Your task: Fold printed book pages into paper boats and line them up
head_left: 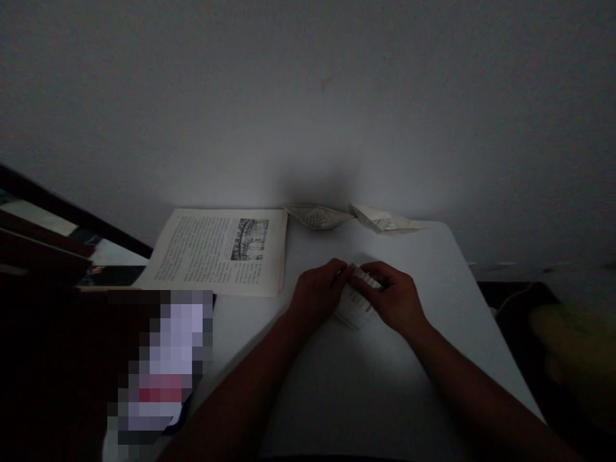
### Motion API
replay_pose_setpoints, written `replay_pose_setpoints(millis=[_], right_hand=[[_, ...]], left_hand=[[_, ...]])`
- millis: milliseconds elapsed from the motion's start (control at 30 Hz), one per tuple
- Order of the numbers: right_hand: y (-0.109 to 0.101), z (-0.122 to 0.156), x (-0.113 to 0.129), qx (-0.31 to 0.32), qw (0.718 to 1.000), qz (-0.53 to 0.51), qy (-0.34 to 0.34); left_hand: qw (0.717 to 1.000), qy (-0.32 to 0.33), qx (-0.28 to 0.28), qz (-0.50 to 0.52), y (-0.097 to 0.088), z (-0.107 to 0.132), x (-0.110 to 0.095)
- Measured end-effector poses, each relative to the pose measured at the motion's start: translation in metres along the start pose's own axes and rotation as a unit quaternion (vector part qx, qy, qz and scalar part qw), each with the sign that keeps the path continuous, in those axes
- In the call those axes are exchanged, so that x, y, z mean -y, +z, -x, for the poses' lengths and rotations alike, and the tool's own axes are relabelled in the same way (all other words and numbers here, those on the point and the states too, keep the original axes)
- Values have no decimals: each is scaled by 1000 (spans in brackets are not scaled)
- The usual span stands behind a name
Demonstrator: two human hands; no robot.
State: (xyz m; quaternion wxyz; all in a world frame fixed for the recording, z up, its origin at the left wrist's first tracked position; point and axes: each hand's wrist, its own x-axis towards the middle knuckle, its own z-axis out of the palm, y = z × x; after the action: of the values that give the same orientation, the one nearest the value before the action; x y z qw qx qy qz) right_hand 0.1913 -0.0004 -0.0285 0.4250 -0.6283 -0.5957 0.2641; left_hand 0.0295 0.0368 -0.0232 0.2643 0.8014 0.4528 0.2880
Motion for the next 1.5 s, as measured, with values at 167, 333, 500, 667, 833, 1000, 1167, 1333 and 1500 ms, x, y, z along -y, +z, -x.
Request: replay_pose_setpoints(millis=[167, 333, 500, 667, 833, 1000, 1167, 1333, 1500], right_hand=[[0, 1, -1, -19, 999, -39, -21], [-2, 3, 5, -12, 998, -33, -54], [-4, 2, 7, 21, 993, -6, -118], [-4, 2, 6, 16, 989, 7, -144], [-6, 4, 13, 13, 996, -1, -88], [-8, 3, 15, 36, 998, -47, -22], [-10, -1, 9, 49, 995, -82, 11], [-17, -4, 6, 37, 997, -66, 33], [-21, -4, 2, 36, 995, -87, 15]], left_hand=[[999, 39, 14, 23, -2, 0, 0], [996, 73, 20, 45, -8, 1, -3], [997, 63, 38, 34, -11, 2, -3], [996, 84, 32, -19, -7, 0, -4], [989, 114, 9, -94, -1, -1, -4], [972, 178, -54, -141, 5, -1, -2], [954, 222, -140, -143, 6, 1, 0], [942, 242, -177, -150, 6, 1, -2], [937, 238, -216, -137, 4, 0, -5]])
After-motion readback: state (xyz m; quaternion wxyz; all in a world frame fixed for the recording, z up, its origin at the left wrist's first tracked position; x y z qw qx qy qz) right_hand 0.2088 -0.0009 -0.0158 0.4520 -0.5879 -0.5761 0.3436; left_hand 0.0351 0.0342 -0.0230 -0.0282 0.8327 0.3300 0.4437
